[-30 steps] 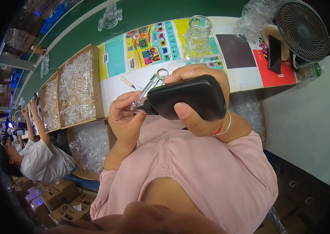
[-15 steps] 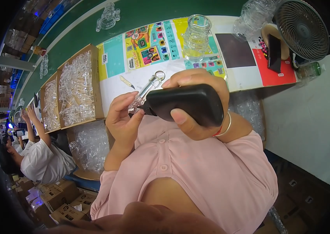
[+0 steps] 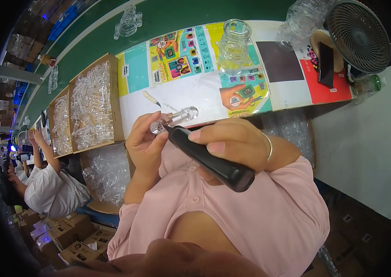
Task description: Assemble glass fixtures by cleaning and inserting small glass tubes into larger glass mug holders.
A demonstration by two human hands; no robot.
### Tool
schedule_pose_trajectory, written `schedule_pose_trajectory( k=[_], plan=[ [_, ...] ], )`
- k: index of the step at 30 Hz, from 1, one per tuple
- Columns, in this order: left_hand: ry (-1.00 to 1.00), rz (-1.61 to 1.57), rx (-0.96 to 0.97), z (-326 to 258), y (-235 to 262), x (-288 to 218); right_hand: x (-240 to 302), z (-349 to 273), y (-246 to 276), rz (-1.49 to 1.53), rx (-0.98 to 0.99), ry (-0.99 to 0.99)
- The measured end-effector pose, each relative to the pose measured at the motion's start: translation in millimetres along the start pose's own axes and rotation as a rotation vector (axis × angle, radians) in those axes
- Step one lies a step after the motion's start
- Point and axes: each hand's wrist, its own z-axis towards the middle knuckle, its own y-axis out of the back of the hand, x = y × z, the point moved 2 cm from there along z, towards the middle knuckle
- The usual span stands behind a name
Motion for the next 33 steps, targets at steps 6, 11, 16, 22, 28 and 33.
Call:
schedule_pose_trajectory(
  k=[6, 11, 16, 22, 28, 33],
  plan=[
    [0.268, -0.356, 0.076, -7.7, 1.1, -3.2, -3.0, -1.8, -4.3, 0.043, -0.151, 0.252],
    [0.264, -0.494, 0.134, -8.3, 1.6, -2.8, -4.5, -2.7, -6.6, 0.062, -0.173, 0.341],
    [0.246, -0.432, 0.088, -8.9, 2.7, -2.0, -6.6, -4.4, -7.3, 0.031, -0.108, 0.395],
    [0.144, -0.155, 0.006, -8.7, 4.5, -3.6, -4.4, -3.1, -5.9, 0.01, -0.12, 0.334],
    [0.033, -0.027, 0.012, -4.6, 5.4, -7.9, -7.1, -3.5, -4.4, 0.052, -0.131, 0.287],
    [0.028, 0.006, 0.02, -7.5, 9.2, -3.5, -6.6, -4.3, -2.0, 0.068, -0.112, 0.232]
  ],
)
